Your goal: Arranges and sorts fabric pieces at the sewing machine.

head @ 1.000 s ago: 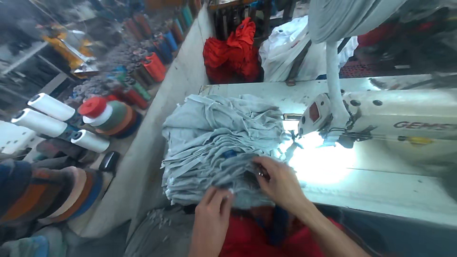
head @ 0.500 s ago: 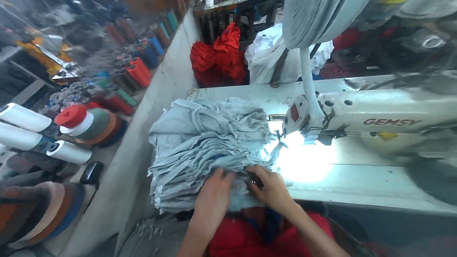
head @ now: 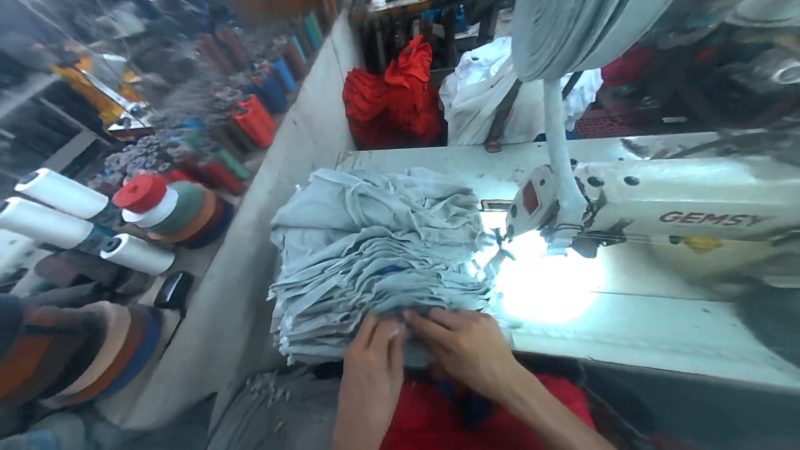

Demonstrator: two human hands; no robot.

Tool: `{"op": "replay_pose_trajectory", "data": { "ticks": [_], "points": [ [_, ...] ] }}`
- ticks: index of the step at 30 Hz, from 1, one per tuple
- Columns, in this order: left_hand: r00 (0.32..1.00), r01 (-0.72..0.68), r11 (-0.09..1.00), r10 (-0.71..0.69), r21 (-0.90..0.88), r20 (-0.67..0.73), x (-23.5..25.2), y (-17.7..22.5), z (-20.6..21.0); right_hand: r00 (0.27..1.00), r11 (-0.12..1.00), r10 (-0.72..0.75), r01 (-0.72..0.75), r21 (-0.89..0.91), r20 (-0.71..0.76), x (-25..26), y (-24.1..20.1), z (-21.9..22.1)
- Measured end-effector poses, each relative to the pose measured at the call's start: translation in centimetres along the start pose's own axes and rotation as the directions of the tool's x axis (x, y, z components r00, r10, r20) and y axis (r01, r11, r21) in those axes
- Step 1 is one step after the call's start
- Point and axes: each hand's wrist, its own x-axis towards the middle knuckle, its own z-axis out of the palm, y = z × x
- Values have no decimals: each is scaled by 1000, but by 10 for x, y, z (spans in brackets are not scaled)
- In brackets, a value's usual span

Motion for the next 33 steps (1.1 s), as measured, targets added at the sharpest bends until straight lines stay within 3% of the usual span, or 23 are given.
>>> {"op": "replay_pose_trajectory", "data": {
  "ticks": [6, 11, 18, 21, 24, 28, 33],
  "points": [
    [980, 197, 980, -197, 20, 0, -24, -14, -32, 996, 993, 84, -82, -83, 23, 32, 12, 2],
    [977, 208, 976, -203, 70, -66, -17, -24, -36, 984, 985, 162, -166, -54, -69, 41, 17, 28],
    [947, 282, 942, -304, 184, 103, 11, -14, -20, 974, 973, 225, -225, 54, 10, 11, 10, 12],
    [932, 262, 931, -313, 252, 186, 9, -14, -30, 980, 978, 201, -201, 50, 10, 2, 5, 1],
    [956, 207, 942, -252, 263, 149, -3, -16, -40, 991, 990, 132, -131, 57, -4, 2, -6, -10],
    [984, 157, 980, -165, 120, 64, -23, -24, -45, 999, 997, -8, 4, 82, 45, 11, -21, -8],
    [977, 206, 975, -209, -82, -30, -37, -25, -33, 979, 988, -139, 126, 94, 146, 28, -31, 16]
  ]
}}
